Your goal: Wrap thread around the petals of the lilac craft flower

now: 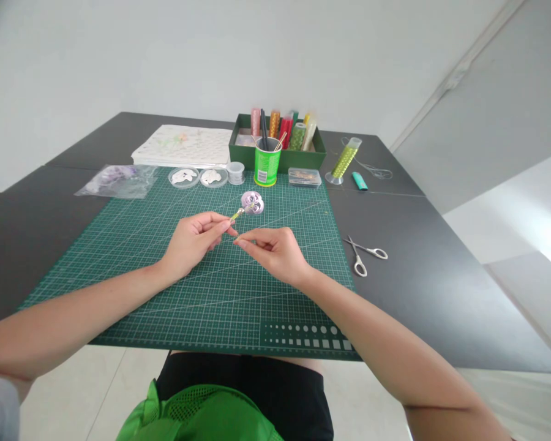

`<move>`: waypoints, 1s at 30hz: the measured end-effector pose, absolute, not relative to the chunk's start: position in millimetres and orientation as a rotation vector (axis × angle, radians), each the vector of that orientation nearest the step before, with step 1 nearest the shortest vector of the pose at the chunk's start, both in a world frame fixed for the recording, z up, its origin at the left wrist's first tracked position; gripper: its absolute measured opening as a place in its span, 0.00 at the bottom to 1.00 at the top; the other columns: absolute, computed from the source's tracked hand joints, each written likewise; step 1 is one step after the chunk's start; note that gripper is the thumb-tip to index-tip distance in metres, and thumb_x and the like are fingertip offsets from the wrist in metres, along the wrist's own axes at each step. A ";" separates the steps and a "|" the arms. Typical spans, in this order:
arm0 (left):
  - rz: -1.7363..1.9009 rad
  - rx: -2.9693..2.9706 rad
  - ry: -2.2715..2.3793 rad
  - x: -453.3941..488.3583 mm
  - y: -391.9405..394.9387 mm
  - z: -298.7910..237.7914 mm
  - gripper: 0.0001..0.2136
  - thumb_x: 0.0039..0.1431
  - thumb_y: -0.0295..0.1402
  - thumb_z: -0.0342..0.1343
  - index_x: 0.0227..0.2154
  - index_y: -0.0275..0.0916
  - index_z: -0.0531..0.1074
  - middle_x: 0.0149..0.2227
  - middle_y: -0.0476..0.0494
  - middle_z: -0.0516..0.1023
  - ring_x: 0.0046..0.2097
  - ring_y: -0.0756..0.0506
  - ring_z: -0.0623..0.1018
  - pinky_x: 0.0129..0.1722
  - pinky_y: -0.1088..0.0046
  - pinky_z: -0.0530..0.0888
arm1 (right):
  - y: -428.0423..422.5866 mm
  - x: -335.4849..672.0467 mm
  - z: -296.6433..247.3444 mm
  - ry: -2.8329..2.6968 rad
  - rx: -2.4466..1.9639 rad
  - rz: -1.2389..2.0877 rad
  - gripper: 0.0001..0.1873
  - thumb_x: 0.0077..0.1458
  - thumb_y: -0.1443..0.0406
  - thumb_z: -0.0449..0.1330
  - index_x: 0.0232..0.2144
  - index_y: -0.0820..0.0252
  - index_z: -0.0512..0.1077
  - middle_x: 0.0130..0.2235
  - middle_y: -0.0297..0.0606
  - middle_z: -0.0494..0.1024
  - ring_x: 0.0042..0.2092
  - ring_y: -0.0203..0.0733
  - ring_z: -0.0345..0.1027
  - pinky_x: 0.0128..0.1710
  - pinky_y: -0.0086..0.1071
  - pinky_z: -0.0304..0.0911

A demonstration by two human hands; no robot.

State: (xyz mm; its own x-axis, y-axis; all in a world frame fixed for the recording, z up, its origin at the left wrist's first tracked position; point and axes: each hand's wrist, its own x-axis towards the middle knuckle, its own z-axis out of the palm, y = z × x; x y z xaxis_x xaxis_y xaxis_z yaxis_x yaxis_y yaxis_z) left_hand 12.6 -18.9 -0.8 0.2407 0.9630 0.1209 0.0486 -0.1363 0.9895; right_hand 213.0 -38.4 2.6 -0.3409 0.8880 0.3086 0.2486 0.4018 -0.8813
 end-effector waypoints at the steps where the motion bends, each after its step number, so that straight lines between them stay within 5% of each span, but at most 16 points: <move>1: 1.095 1.441 1.017 12.5 -18.1 -0.6 0.11 0.61 0.39 0.61 0.36 0.35 0.78 0.32 0.42 0.83 0.21 0.55 0.63 0.19 0.79 0.59 | -38.8 213.4 3.8 -1.848 -0.974 0.941 0.13 0.60 0.60 0.62 0.34 0.63 0.84 0.17 0.27 0.61 0.20 0.29 0.45 0.20 0.29 0.43; 6: 1.057 1.437 1.055 10.5 -13.1 -2.3 0.11 0.61 0.40 0.61 0.36 0.35 0.79 0.32 0.42 0.83 0.21 0.55 0.64 0.19 0.79 0.60 | -39.5 214.8 7.5 -1.875 -0.949 0.911 0.13 0.61 0.61 0.62 0.34 0.65 0.83 0.16 0.27 0.60 0.20 0.28 0.44 0.20 0.29 0.42; 12: 0.807 1.713 1.169 8.5 -14.9 -4.0 0.09 0.62 0.36 0.59 0.32 0.37 0.81 0.18 0.52 0.73 0.18 0.54 0.62 0.18 0.78 0.55 | -37.7 220.2 12.0 -1.839 -0.924 1.013 0.14 0.59 0.57 0.64 0.33 0.61 0.84 0.16 0.27 0.61 0.20 0.28 0.44 0.19 0.29 0.41; 22: 0.587 2.097 1.001 12.4 -33.4 -0.2 0.08 0.63 0.29 0.58 0.31 0.41 0.81 0.28 0.51 0.83 0.23 0.52 0.74 0.24 0.75 0.64 | -26.5 230.0 15.9 -1.723 -1.043 1.015 0.14 0.54 0.52 0.68 0.34 0.54 0.86 0.28 0.40 0.82 0.27 0.39 0.67 0.23 0.32 0.57; 30: 0.569 2.301 0.897 14.0 -41.6 1.9 0.06 0.66 0.32 0.58 0.37 0.40 0.81 0.28 0.52 0.83 0.24 0.51 0.76 0.27 0.75 0.67 | -15.3 236.3 12.1 -1.821 -1.034 1.012 0.13 0.56 0.55 0.67 0.35 0.56 0.86 0.28 0.39 0.82 0.24 0.34 0.61 0.22 0.30 0.52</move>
